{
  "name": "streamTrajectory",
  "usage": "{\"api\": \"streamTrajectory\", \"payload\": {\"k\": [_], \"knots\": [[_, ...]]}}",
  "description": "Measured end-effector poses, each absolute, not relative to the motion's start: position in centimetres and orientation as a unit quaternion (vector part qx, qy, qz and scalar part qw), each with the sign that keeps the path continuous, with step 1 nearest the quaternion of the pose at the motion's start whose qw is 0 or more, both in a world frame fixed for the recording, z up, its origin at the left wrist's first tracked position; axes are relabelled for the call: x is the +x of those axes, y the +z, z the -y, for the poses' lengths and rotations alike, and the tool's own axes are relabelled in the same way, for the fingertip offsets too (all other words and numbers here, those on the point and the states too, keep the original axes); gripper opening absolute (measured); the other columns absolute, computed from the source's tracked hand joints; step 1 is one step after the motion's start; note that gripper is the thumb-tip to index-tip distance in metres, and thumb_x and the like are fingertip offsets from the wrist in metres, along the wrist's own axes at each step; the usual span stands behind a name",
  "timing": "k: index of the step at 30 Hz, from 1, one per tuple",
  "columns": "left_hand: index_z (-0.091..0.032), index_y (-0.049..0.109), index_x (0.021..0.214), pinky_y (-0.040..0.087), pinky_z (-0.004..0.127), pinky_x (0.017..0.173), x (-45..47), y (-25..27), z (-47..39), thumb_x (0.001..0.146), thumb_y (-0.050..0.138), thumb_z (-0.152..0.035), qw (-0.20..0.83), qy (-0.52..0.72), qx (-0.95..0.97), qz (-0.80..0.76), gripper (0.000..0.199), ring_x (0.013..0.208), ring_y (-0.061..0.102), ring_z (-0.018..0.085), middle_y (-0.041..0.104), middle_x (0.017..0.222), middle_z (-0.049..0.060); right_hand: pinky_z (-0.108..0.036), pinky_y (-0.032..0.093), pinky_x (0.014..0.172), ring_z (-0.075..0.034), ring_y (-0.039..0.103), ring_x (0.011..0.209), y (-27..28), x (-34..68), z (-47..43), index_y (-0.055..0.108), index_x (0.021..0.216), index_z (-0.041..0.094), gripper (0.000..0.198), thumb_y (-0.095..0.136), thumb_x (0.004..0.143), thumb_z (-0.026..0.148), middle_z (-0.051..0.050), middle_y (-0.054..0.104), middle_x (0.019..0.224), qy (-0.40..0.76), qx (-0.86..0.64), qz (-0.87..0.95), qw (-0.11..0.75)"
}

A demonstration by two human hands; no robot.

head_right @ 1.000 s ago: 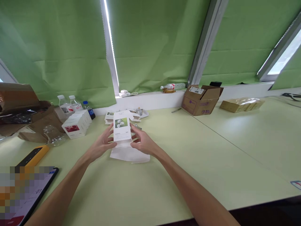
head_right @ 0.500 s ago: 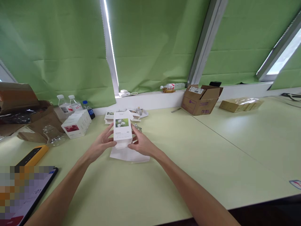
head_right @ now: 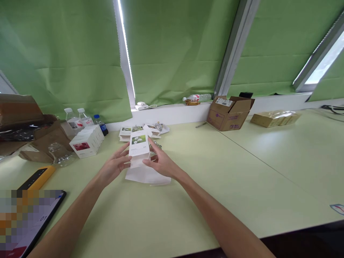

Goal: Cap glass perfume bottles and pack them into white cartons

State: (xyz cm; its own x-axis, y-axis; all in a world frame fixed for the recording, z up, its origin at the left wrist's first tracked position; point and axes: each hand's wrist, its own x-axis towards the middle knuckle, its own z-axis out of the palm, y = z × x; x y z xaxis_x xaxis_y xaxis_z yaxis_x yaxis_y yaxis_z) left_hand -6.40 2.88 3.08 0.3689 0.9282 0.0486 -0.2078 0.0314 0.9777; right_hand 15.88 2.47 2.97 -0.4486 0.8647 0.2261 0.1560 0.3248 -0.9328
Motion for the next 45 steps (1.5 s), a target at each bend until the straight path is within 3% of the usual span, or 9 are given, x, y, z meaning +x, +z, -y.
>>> {"api": "streamTrajectory", "payload": {"k": [4, 7, 11, 18, 22, 25, 31, 37, 45], "knots": [[-0.027, 0.035, 0.142, 0.048, 0.04, 0.093, -6.7, 3.0, -3.2, 0.079, 0.065, -0.028, 0.63, 0.473, 0.499, -0.361, 0.069, 0.114, 0.057, 0.026, 0.054, 0.133, 0.01, -0.044, 0.048, 0.093, -0.025, 0.048, 0.121, 3.0, 15.9, -2.4, 0.028, 0.144, 0.039, 0.07, 0.061, 0.083, 0.042, -0.005, 0.032, 0.149, 0.375, -0.381, 0.741, 0.407], [-0.023, 0.038, 0.139, 0.049, 0.038, 0.09, -6.8, 3.0, -3.3, 0.079, 0.066, -0.029, 0.628, 0.486, 0.478, -0.376, 0.067, 0.107, 0.061, 0.024, 0.058, 0.128, 0.012, -0.047, 0.034, 0.106, -0.027, 0.03, 0.135, 2.8, 15.8, -2.3, 0.057, 0.125, 0.036, 0.046, 0.067, 0.08, 0.038, 0.0, 0.031, 0.149, 0.266, -0.378, 0.779, 0.425], [-0.021, 0.045, 0.132, 0.051, 0.038, 0.089, -6.6, 3.0, -3.2, 0.079, 0.067, -0.033, 0.635, 0.478, 0.476, -0.376, 0.058, 0.1, 0.063, 0.021, 0.06, 0.122, 0.011, -0.048, 0.029, 0.11, -0.026, 0.024, 0.138, 2.5, 15.5, -2.4, 0.072, 0.101, 0.033, 0.02, 0.066, 0.081, 0.031, 0.001, 0.04, 0.144, 0.206, -0.355, 0.802, 0.434], [-0.029, 0.043, 0.133, 0.058, 0.042, 0.077, -6.7, 4.3, -2.4, 0.082, 0.059, -0.049, 0.568, 0.437, 0.552, -0.426, 0.057, 0.094, 0.064, 0.023, 0.052, 0.128, 0.011, -0.049, 0.031, 0.108, -0.024, 0.032, 0.134, 3.1, 15.4, -2.2, 0.072, 0.085, 0.029, 0.01, 0.063, 0.084, 0.032, -0.001, 0.057, 0.129, 0.238, -0.355, 0.766, 0.48], [-0.037, 0.038, 0.136, 0.06, 0.039, 0.069, -6.9, 5.3, -1.9, 0.08, 0.061, -0.047, 0.528, 0.418, 0.607, -0.422, 0.061, 0.099, 0.063, 0.026, 0.03, 0.148, 0.01, -0.048, 0.036, 0.104, -0.024, 0.041, 0.128, 3.4, 15.4, -2.1, 0.072, 0.087, 0.029, 0.011, 0.062, 0.085, 0.032, -0.002, 0.063, 0.12, 0.249, -0.348, 0.75, 0.505], [-0.038, 0.042, 0.134, 0.061, 0.038, 0.065, -6.8, 5.7, -1.5, 0.081, 0.061, -0.045, 0.524, 0.409, 0.634, -0.396, 0.057, 0.106, 0.06, 0.03, 0.03, 0.149, 0.007, -0.046, 0.038, 0.103, -0.023, 0.044, 0.125, 3.4, 15.4, -2.1, 0.073, 0.088, 0.03, 0.012, 0.061, 0.085, 0.033, -0.002, 0.065, 0.116, 0.253, -0.348, 0.746, 0.508], [-0.028, 0.068, 0.107, 0.061, 0.04, 0.072, -6.5, 5.6, -1.3, 0.077, 0.067, -0.039, 0.519, 0.392, 0.663, -0.371, 0.032, 0.119, 0.051, 0.035, 0.022, 0.154, 0.002, -0.048, 0.037, 0.105, -0.024, 0.042, 0.126, 3.4, 15.5, -2.2, 0.074, 0.091, 0.033, 0.013, 0.063, 0.084, 0.036, -0.001, 0.065, 0.116, 0.271, -0.328, 0.759, 0.493], [-0.028, 0.072, 0.1, 0.062, 0.039, 0.073, -6.6, 5.7, -1.3, 0.078, 0.066, -0.038, 0.519, 0.388, 0.675, -0.353, 0.025, 0.137, 0.028, 0.038, 0.03, 0.151, -0.001, -0.05, 0.033, 0.107, -0.025, 0.033, 0.133, 3.7, 15.8, -2.2, 0.073, 0.096, 0.037, 0.016, 0.062, 0.085, 0.037, 0.001, 0.059, 0.126, 0.278, -0.315, 0.78, 0.464], [-0.029, 0.074, 0.094, 0.053, 0.043, 0.091, -7.1, 5.7, -1.4, 0.077, 0.067, -0.033, 0.518, 0.356, 0.696, -0.347, 0.019, 0.132, 0.037, 0.036, 0.022, 0.154, -0.004, -0.049, 0.032, 0.108, -0.024, 0.029, 0.135, 3.7, 15.9, -1.9, 0.072, 0.1, 0.038, 0.018, 0.06, 0.088, 0.033, 0.002, 0.056, 0.13, 0.272, -0.298, 0.808, 0.429]]}}
